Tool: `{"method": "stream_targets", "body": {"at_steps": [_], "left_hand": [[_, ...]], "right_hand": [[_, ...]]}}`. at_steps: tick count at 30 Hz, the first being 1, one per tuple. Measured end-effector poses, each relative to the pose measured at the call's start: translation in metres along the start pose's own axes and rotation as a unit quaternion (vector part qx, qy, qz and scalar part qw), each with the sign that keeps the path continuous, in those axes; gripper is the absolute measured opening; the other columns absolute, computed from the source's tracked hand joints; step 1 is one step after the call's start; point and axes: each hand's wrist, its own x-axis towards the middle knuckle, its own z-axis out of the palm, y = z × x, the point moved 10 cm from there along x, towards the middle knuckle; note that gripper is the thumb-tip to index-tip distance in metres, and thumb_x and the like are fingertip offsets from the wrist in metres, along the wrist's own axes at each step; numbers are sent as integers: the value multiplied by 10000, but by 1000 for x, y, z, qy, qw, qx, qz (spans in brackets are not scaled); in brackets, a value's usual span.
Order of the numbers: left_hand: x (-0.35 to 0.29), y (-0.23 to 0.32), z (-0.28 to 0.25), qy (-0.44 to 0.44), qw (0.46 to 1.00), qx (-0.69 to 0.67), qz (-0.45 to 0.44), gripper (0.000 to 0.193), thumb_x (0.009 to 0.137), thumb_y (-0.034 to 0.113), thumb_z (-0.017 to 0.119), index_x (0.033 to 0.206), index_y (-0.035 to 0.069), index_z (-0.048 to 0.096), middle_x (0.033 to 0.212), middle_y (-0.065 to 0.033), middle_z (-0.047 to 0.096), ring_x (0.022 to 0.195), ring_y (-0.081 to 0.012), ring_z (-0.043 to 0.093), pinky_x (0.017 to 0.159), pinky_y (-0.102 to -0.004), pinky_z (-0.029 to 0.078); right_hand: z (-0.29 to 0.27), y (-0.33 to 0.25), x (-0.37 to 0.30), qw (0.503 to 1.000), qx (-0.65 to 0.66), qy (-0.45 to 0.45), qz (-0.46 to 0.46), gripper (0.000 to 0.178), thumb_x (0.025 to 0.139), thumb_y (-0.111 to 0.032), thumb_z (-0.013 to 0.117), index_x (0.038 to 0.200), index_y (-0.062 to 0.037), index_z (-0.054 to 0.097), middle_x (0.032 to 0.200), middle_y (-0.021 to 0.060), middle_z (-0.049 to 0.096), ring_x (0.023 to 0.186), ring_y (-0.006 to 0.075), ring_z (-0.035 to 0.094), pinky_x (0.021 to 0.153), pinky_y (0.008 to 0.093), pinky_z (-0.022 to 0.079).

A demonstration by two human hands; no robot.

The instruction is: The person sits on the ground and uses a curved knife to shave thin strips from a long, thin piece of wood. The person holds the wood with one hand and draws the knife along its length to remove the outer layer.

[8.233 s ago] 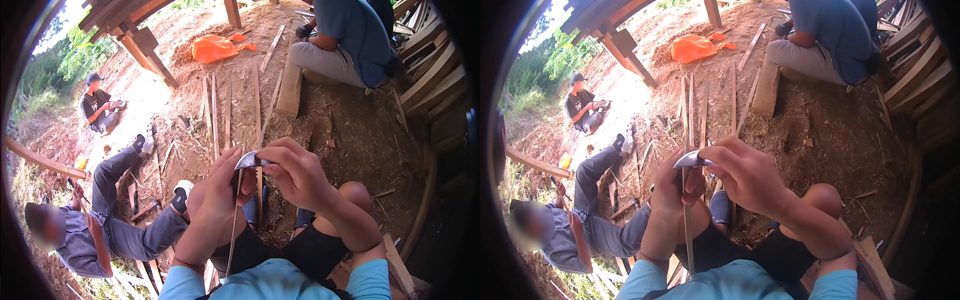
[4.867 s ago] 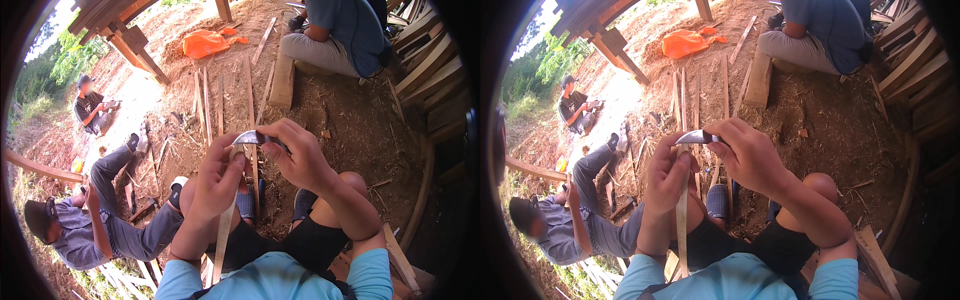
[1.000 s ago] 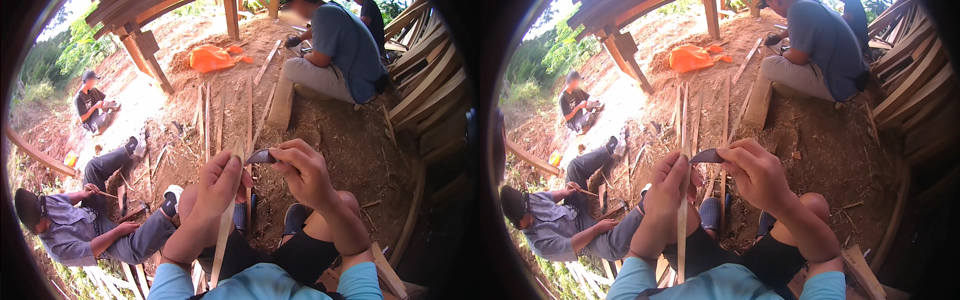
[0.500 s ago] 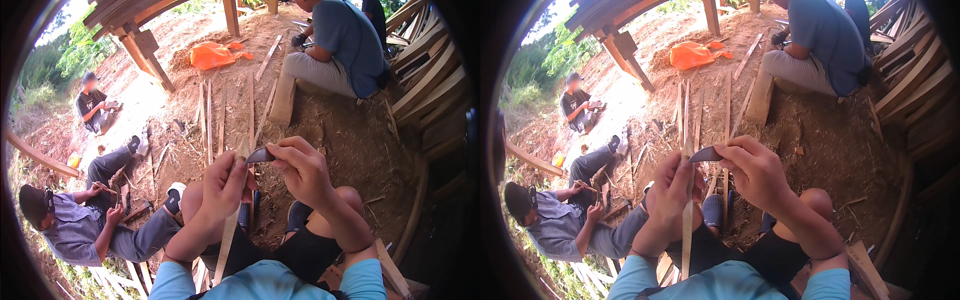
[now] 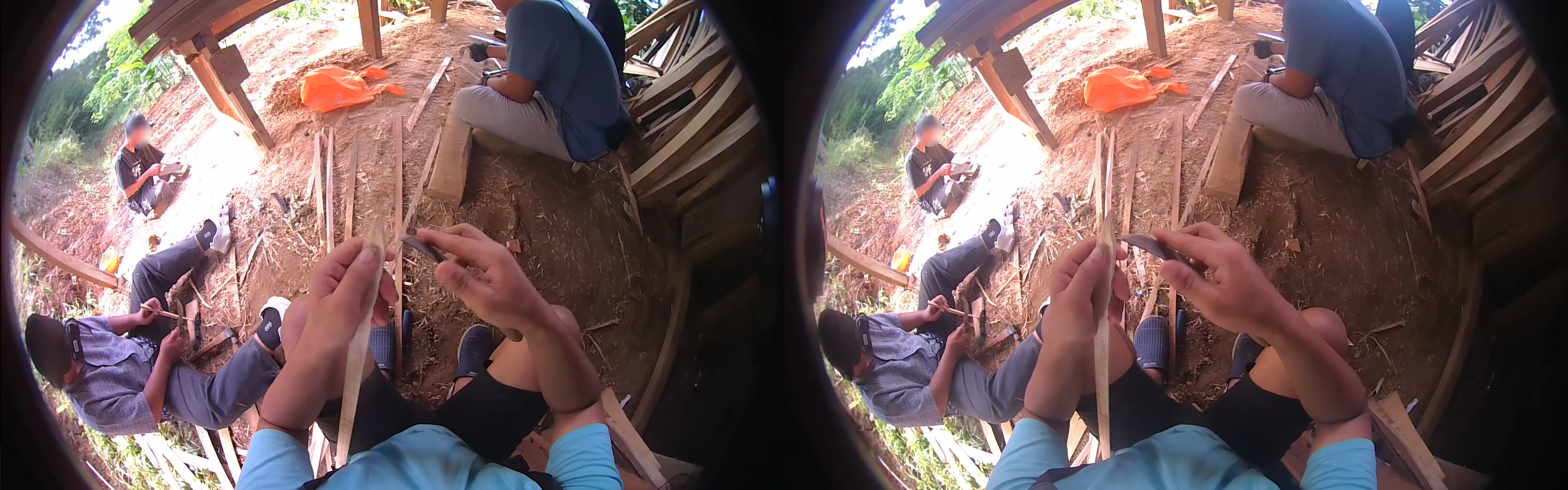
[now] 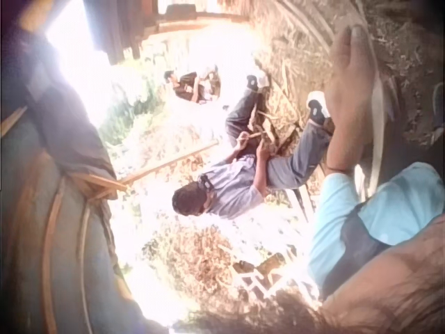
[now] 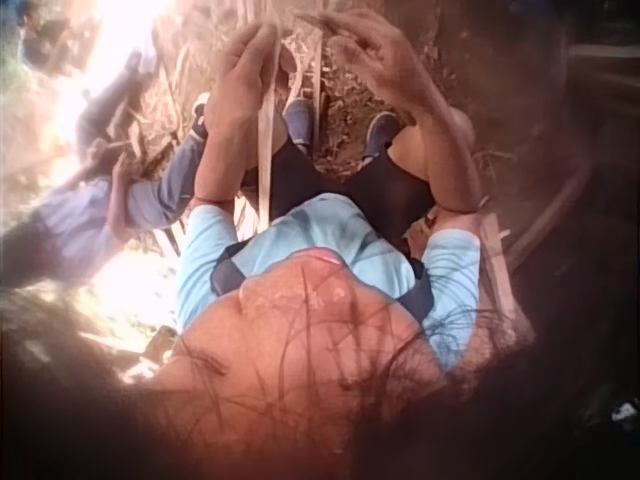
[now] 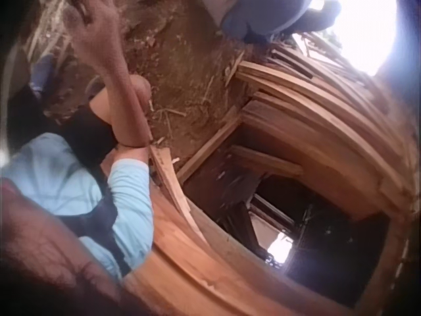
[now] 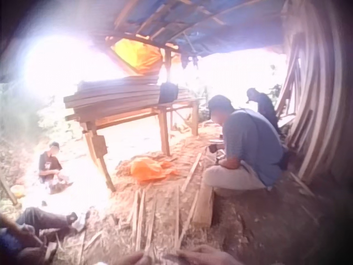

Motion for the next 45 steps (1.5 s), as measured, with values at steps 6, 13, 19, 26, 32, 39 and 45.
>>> {"method": "stream_targets", "body": {"at_steps": [6, 13, 19, 26, 32, 39, 45], "left_hand": [[2, 1, 2, -13, 1000, -10, 9, 312, 1006, 269, 386, 992, 4, 552, 588, -74, 574, 380, -113, 487, 365, -209, 393], [2, -14, 11, -66, 985, -140, -83, 357, 1003, 323, 354, 866, 30, 506, 487, -66, 485, 313, -140, 421, 276, -228, 334], [-4, -17, 39, -219, 901, -351, -132, 366, 999, 335, 337, 838, 38, 480, 466, -71, 443, 288, -131, 374, 252, -226, 305], [-4, -17, 35, -158, 947, -263, -100, 336, 1001, 331, 341, 852, 54, 462, 470, -61, 433, 276, -130, 344, 258, -224, 297], [-4, -19, 32, -118, 972, -193, -66, 338, 1010, 342, 331, 867, 64, 459, 474, -50, 428, 290, -123, 340, 271, -222, 279], [8, -22, 22, -78, 983, -157, -53, 355, 1011, 366, 336, 860, 72, 465, 479, -33, 432, 302, -106, 348, 276, -214, 270], [12, -24, 13, -9, 993, -103, -51, 328, 1012, 338, 338, 868, 72, 465, 468, -23, 411, 280, -92, 305, 260, -203, 274]], "right_hand": [[10, 2, 2, 998, -43, -23, -47, 398, 889, -60, 569, 1283, -27, 528, 1013, 148, 566, 874, 269, 595, 757, 325, 477], [13, -15, 4, 985, -102, 9, -135, 346, 880, -68, 568, 1226, -79, 560, 939, 143, 589, 790, 327, 603, 681, 385, 492], [12, -19, 2, 982, -98, 39, -158, 197, 886, -89, 566, 1082, -66, 568, 923, 140, 592, 772, 318, 610, 661, 385, 492], [11, -19, 0, 982, -73, 66, -161, 167, 869, -63, 578, 1036, -51, 575, 907, 136, 590, 750, 315, 610, 636, 367, 492], [8, -15, -1, 977, -107, 98, -154, 162, 830, -23, 604, 990, -35, 580, 872, 122, 588, 729, 309, 607, 618, 365, 488], [4, -2, 9, 974, -137, 141, -111, 149, 848, -75, 607, 988, -43, 568, 874, 129, 592, 730, 326, 609, 611, 390, 477], [6, 14, 13, 979, -126, 152, -46, 224, 886, -129, 589, 1085, -60, 512, 870, 155, 604, 766, 362, 619, 620, 413, 476]]}}
